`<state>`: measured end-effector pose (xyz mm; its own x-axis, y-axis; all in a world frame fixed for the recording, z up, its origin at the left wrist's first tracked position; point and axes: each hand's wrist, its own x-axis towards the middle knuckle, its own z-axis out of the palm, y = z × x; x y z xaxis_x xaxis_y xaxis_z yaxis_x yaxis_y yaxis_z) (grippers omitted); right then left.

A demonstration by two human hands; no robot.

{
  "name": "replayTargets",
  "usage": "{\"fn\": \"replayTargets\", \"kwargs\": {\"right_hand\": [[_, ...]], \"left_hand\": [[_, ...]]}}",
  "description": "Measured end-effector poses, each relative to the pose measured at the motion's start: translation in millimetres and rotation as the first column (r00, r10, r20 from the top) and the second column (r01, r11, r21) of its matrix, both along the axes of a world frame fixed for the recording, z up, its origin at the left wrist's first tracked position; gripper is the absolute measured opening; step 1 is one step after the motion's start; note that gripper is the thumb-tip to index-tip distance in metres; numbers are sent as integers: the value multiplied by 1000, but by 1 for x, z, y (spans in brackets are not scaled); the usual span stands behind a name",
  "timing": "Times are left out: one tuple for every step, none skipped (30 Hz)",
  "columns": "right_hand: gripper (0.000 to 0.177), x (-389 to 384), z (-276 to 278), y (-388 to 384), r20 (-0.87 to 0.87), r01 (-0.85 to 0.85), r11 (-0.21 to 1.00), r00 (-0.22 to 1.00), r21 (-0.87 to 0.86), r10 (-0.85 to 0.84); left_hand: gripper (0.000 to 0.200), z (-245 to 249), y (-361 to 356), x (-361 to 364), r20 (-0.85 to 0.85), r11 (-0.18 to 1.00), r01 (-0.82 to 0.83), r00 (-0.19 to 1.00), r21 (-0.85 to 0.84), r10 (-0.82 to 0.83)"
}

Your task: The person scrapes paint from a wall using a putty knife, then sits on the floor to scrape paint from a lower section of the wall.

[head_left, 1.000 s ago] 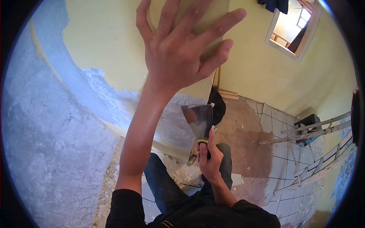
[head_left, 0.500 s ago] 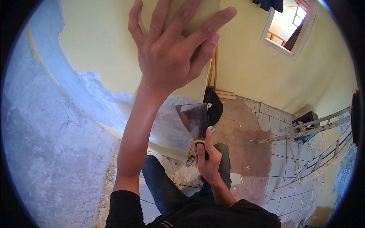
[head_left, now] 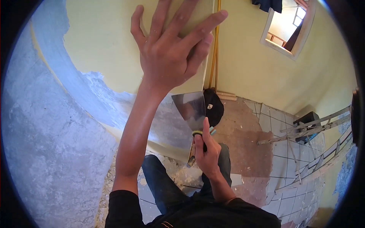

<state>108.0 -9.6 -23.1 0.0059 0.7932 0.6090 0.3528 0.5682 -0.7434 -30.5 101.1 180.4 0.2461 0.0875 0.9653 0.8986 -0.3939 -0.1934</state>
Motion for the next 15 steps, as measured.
{"fn": "replayTargets", "kwargs": {"right_hand": [[51, -1, 1, 0, -7, -8, 1000, 1000, -5, 8], [51, 1, -7, -3, -6, -13, 1000, 1000, 0, 13], [50, 4, -23, -7, -51, -2, 1000, 999, -17, 1], [50, 8, -30, -7, -94, 9, 999, 995, -33, -12], [53, 11, -35, -4, -83, 2, 997, 997, 83, 5], [53, 14, -35, -4, -83, 2, 997, 997, 81, 5], [54, 17, -36, -5, -137, -9, 996, 990, 92, 22], [55, 18, -36, -7, -191, -18, 995, 981, 101, 37], [55, 17, -31, -6, -195, -10, 995, 980, 96, 28], [55, 18, -31, -5, -193, -8, 996, 981, 87, 24], [55, 18, -31, -3, -152, 8, 996, 988, 92, 6], [56, 18, -30, 0, -112, 23, 995, 994, 101, -12], [56, 17, -28, 2, -114, 22, 994, 993, 102, -10], [56, 14, -25, 3, -107, 41, 995, 994, 96, -31], [56, 12, -24, 2, -98, 61, 994, 994, 86, -53]], "left_hand": [[34, -1, -1, 0, 1, 1000, -1, 1000, -3, 1], [34, -1, -1, 1, -7, 1000, -9, 1000, -1, 9], [35, 0, 0, 0, -14, 1000, -17, 1000, 8, 17], [35, 1, 2, -1, -11, 1000, -22, 1000, 19, 23], [35, 1, 3, -1, -15, 1000, -11, 1000, 29, 11], [35, -1, 4, -1, -20, 999, 3, 1000, 32, -2], [35, -1, 5, -1, -21, 1000, 6, 1000, 28, -5], [34, -1, 8, -2, -25, 998, 7, 1000, 66, -6], [34, -2, 9, -2, -28, 995, 9, 1000, 102, -6], [34, -3, 8, -2, -26, 996, 11, 1000, 93, -9], [33, -3, 7, -1, -20, 997, 8, 1000, 77, -6], [33, -2, 7, -1, -16, 998, 4, 1000, 65, -3], [33, -1, 6, -2, -17, 998, 2, 1000, 66, -1], [31, -1, 5, -1, -14, 998, 3, 1000, 66, -2], [31, -2, 5, -1, -10, 998, 3, 1000, 62, -3]]}}
